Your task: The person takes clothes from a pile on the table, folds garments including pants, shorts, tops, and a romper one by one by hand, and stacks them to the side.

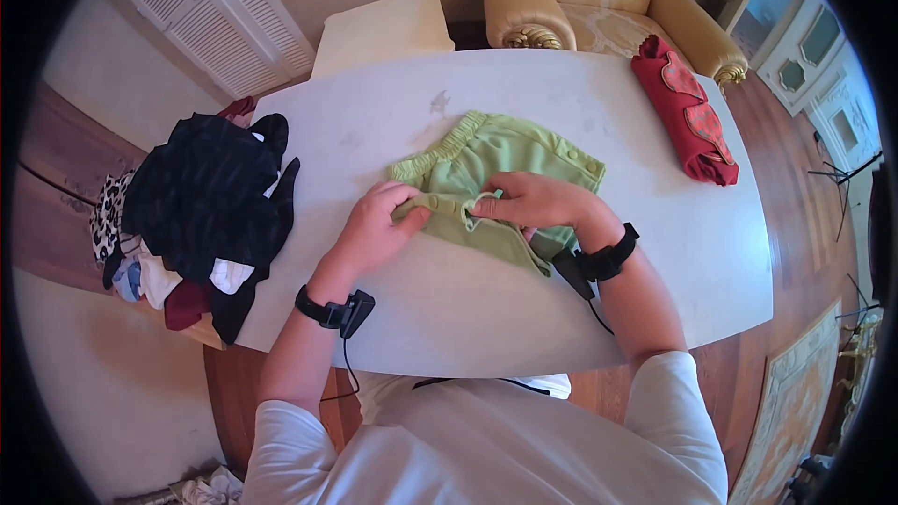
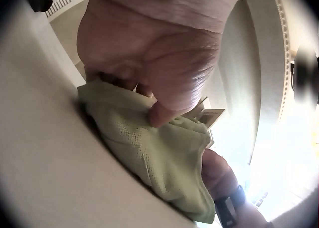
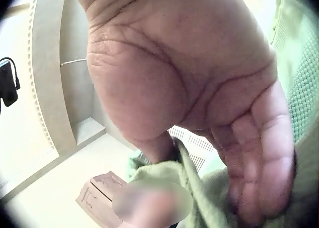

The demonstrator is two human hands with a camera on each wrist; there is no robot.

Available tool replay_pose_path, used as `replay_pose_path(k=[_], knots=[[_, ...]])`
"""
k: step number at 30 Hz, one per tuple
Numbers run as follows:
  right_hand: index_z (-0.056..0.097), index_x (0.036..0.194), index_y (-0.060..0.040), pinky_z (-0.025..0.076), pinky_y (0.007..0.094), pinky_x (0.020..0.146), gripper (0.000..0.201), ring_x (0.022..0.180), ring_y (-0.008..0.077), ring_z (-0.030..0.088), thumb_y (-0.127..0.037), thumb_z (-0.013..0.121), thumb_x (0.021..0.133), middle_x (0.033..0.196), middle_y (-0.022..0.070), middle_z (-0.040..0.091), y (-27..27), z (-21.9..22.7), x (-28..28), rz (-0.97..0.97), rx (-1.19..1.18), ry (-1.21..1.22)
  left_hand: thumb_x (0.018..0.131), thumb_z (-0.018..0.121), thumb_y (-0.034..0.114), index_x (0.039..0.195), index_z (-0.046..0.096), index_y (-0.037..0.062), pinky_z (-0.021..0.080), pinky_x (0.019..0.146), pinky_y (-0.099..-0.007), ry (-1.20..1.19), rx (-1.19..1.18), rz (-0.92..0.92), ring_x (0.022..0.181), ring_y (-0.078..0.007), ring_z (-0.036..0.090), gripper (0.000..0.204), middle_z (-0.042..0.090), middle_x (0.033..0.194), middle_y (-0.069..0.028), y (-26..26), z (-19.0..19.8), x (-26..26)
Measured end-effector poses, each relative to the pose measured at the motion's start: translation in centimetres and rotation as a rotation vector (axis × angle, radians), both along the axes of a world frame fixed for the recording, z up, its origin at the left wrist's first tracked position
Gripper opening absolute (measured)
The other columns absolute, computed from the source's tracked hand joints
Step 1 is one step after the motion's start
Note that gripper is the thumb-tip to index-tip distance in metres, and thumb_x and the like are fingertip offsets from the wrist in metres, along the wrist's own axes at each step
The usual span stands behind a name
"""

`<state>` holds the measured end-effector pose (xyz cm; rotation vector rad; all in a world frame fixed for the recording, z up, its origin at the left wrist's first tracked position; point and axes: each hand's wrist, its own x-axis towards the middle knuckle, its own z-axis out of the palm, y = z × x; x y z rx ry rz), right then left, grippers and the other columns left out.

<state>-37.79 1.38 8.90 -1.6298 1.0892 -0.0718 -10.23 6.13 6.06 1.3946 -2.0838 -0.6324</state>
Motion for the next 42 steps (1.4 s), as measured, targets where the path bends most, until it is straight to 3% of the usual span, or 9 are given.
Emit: replay_pose_path(k=[9, 14, 17, 26, 29, 32, 34, 37, 42], knots=[[0.055, 0.135, -0.0005, 0.057, 0.0304, 0.066, 0.055, 0.08, 0.017, 0.069, -0.045, 0.058, 0.103, 0.091, 0.0099, 0.067, -1.0, 0.4, -0.9, -0.217, 0.108, -0.165, 0.094, 0.073, 0.03, 0.096, 0.066, 0.0003, 0.052, 0.074, -0.0391, 0.005, 0.168, 0.163, 0.081, -0.033, 0.066, 0.031, 0.069, 0.088, -0.0181, 0.1, 0.1, -1.0], [0.039, 0.149, -0.0007, 0.056, 0.0381, 0.073, 0.073, 0.083, 0.0252, 0.071, -0.017, 0.075, 0.087, 0.086, 0.0125, 0.071, -0.2, -0.2, -0.8, 0.153, -0.268, 0.015, 0.093, 0.075, 0.034, 0.087, 0.062, -0.0001, 0.051, 0.07, -0.0397, -0.036, 0.094, 0.187, 0.077, -0.0312, 0.065, 0.037, 0.068, 0.084, -0.0163, 0.5, -0.5, -0.7], [0.036, 0.15, 0.001, 0.055, 0.0399, 0.077, 0.08, 0.085, 0.029, 0.072, -0.012, 0.076, 0.082, 0.092, 0.0171, 0.073, -0.2, -0.8, -0.8, 0.149, -0.37, 0.016, 0.094, 0.074, 0.026, 0.088, 0.063, -0.0002, 0.05, 0.068, -0.0337, -0.078, 0.049, 0.231, 0.068, -0.0226, 0.06, 0.028, 0.065, 0.075, -0.0115, 0.9, -0.8, -0.8], [0.036, 0.149, 0.0028, 0.055, 0.0382, 0.069, 0.077, 0.073, 0.0267, 0.072, -0.008, 0.072, 0.082, 0.082, 0.0142, 0.074, 0.0, -0.6, -0.6, 0.145, -0.316, 0.065, 0.09, 0.073, 0.015, 0.095, 0.064, 0.0015, 0.053, 0.075, -0.0408, -0.15, -0.004, 0.182, 0.085, -0.0282, 0.067, 0.017, 0.068, 0.087, -0.0128, 1.6, 0.3, -1.7], [0.036, 0.149, 0.003, 0.055, 0.039, 0.069, 0.077, 0.075, 0.028, 0.072, -0.008, 0.073, 0.082, 0.082, 0.0149, 0.074, -0.1, -0.8, -0.5, 0.172, -0.346, 0.082, 0.088, 0.074, 0.013, 0.096, 0.065, 0.0019, 0.052, 0.08, -0.041, -0.181, -0.309, 0.157, 0.089, -0.0285, 0.066, 0.017, 0.069, 0.091, -0.0113, 1.9, 0.1, -2.6], [0.036, 0.149, 0.0029, 0.055, 0.0397, 0.071, 0.079, 0.078, 0.0305, 0.072, -0.01, 0.075, 0.081, 0.082, 0.0155, 0.074, -0.1, -1.2, -0.7, 0.2, -0.369, 0.071, 0.091, 0.072, 0.02, 0.113, 0.066, 0.0035, 0.048, 0.097, -0.0441, -0.229, -0.2, 0.002, 0.112, -0.0324, 0.062, 0.028, 0.068, 0.113, -0.0157, 2.8, -0.3, -3.7], [0.038, 0.149, 0.0021, 0.055, 0.04, 0.072, 0.078, 0.079, 0.0315, 0.072, -0.01, 0.076, 0.081, 0.081, 0.0151, 0.074, 0.1, -1.1, -0.7, 0.211, -0.385, 0.087, 0.095, 0.068, 0.028, 0.138, 0.057, 0.0043, 0.035, 0.114, -0.0502, -0.381, -0.269, -0.062, 0.138, -0.0378, 0.046, 0.05, 0.054, 0.142, -0.0213, 3.4, -0.7, -4.8], [0.042, 0.147, 0.0006, 0.055, 0.0402, 0.074, 0.075, 0.082, 0.0327, 0.072, -0.013, 0.077, 0.082, 0.083, 0.0146, 0.074, 0.2, -0.7, -0.8, 0.209, -0.437, 0.101, 0.096, 0.065, 0.033, 0.152, 0.043, 0.0042, 0.019, 0.123, -0.0547, -0.479, -0.179, -0.076, 0.151, -0.0412, 0.025, 0.067, 0.036, 0.158, -0.0232, 3.3, -2.0, -4.5], [0.05, 0.142, -0.0006, 0.055, 0.0408, 0.078, 0.064, 0.087, 0.0331, 0.072, -0.017, 0.075, 0.085, 0.092, 0.0149, 0.075, -0.9, 0.9, -3.6, 0.069, -0.566, 0.11, 0.096, 0.066, 0.03, 0.149, 0.047, 0.0037, 0.023, 0.121, -0.0541, -0.519, -0.245, -0.08, 0.149, -0.0414, 0.028, 0.062, 0.036, 0.157, -0.0233, 1.8, -1.0, -3.4]])
